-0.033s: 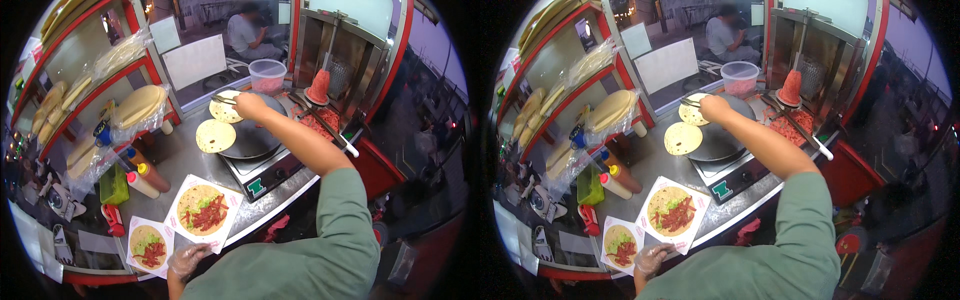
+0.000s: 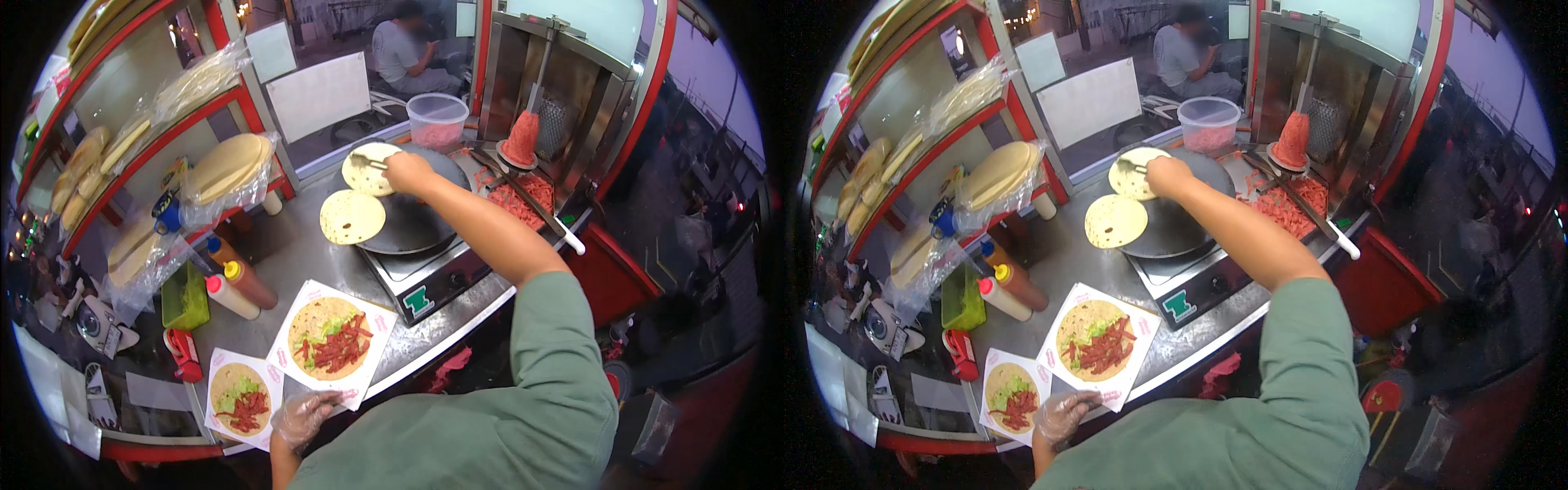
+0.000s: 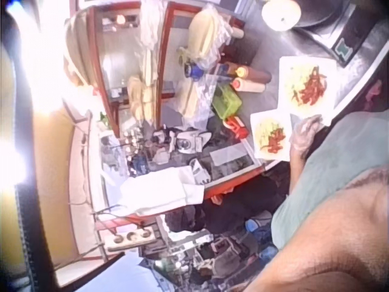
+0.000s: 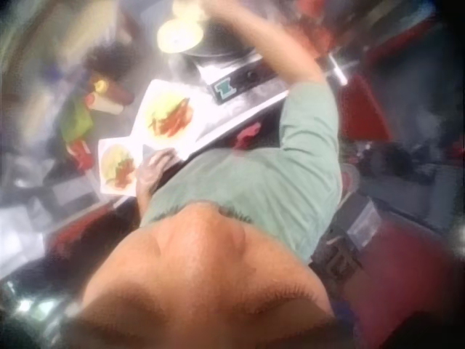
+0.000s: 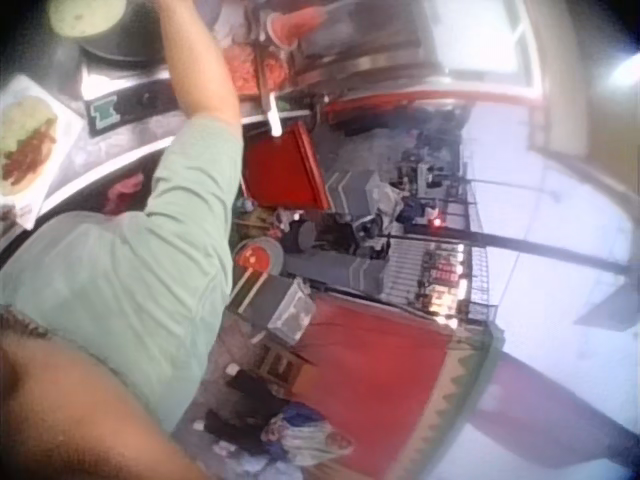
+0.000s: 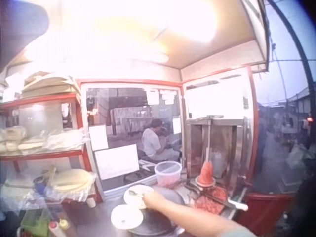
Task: The person cooks sliced meat on a flat griddle, then places tortillas on the griddle to warm them. They add shredded lettuce and cooked meat onto paper-lined trays, arranging the components into tacos.
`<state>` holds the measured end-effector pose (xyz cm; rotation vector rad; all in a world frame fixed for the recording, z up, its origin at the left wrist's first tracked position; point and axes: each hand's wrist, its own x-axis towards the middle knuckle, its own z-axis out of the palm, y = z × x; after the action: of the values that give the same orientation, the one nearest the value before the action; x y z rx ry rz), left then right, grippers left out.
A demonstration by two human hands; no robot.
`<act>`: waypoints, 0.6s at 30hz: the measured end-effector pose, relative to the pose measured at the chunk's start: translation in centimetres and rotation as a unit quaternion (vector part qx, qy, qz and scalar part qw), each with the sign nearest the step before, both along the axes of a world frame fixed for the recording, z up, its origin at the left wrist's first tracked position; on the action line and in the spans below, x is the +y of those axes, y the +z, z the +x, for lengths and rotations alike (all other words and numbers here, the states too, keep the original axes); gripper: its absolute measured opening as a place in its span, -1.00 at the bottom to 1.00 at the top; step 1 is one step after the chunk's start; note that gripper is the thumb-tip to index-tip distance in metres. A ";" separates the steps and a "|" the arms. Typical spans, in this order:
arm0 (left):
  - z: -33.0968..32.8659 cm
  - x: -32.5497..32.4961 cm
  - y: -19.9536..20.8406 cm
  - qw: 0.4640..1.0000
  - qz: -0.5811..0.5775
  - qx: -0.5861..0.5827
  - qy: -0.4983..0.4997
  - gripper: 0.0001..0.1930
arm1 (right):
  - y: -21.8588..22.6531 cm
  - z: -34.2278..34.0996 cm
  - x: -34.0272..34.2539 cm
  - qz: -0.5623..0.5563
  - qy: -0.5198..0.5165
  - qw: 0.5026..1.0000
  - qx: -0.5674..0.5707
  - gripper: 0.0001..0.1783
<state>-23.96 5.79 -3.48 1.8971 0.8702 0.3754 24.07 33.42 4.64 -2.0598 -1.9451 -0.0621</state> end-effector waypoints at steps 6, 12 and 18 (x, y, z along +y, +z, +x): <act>-2.2 -1.1 1.8 0.995 -0.017 -0.078 0.056 -0.56 | 5.3 -3.2 -6.7 0.093 0.024 0.988 0.125 -0.55; -4.9 -0.4 -1.0 0.999 0.002 -0.039 0.006 -0.51 | 0.3 -4.2 -16.6 -0.004 -0.015 1.000 0.007 -0.58; -4.3 2.7 -0.7 0.989 0.064 -0.058 -0.121 -0.55 | -1.7 -5.5 -18.2 0.116 -0.043 0.992 0.017 -0.58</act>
<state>-28.29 8.51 -4.22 2.0495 0.5424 0.3952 18.59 15.18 2.98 -1.9760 -1.7387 -0.2583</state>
